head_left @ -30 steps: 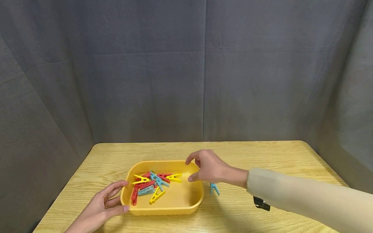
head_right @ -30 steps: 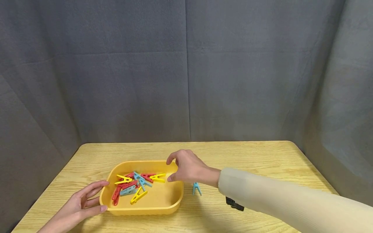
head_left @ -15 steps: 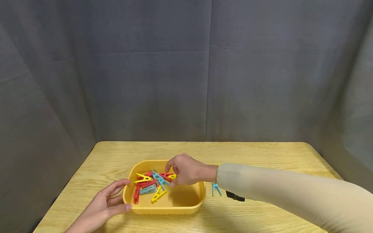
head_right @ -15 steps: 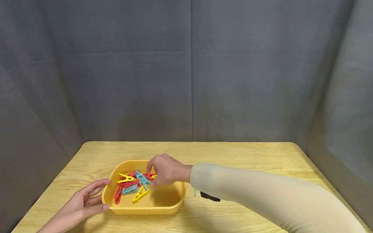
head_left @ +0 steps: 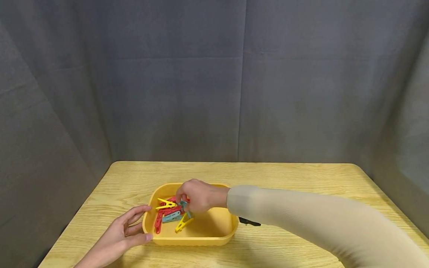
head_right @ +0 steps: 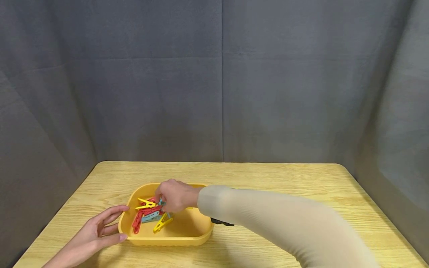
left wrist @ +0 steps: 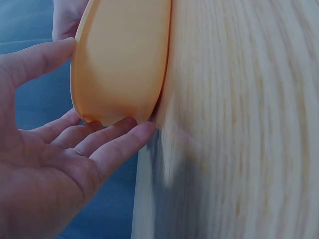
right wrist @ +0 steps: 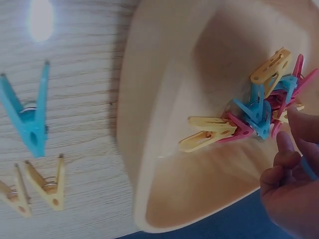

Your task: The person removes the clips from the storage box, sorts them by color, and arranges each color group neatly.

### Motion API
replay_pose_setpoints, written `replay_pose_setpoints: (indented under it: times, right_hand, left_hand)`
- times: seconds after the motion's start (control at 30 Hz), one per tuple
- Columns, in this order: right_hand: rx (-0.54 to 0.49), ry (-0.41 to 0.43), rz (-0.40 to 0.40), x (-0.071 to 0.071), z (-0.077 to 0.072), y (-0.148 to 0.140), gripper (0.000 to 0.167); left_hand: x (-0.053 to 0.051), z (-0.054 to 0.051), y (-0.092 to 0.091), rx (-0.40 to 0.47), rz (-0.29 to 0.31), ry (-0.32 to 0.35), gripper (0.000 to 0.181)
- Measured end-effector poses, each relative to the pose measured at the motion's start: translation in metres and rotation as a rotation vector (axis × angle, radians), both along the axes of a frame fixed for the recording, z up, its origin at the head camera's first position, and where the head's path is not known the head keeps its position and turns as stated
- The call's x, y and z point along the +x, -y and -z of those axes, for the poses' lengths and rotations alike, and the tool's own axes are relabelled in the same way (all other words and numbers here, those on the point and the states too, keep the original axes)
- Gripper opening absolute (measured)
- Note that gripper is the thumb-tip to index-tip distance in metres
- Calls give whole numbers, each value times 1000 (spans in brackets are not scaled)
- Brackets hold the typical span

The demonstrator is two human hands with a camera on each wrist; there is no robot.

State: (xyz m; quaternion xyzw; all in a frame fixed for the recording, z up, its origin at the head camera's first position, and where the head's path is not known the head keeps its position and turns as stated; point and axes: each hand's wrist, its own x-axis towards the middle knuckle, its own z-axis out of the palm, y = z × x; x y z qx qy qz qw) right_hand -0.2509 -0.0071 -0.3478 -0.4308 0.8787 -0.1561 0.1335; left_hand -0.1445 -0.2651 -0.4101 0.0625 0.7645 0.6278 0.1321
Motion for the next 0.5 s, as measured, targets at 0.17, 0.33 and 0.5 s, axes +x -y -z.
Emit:
replay_pose_setpoints:
  times: [0.17, 0.33, 0.5]
  right_hand:
    - [19, -10, -5, -2, 6, 9, 18]
    - [32, -21, -8, -2, 13, 16, 18]
    - [34, -35, -15, -1, 17, 20, 19]
  left_hand:
    - [1, 0, 0, 16, 11, -3, 80]
    - [2, 0, 0, 9, 10, -30, 80]
    - [3, 0, 1, 5, 15, -43, 79]
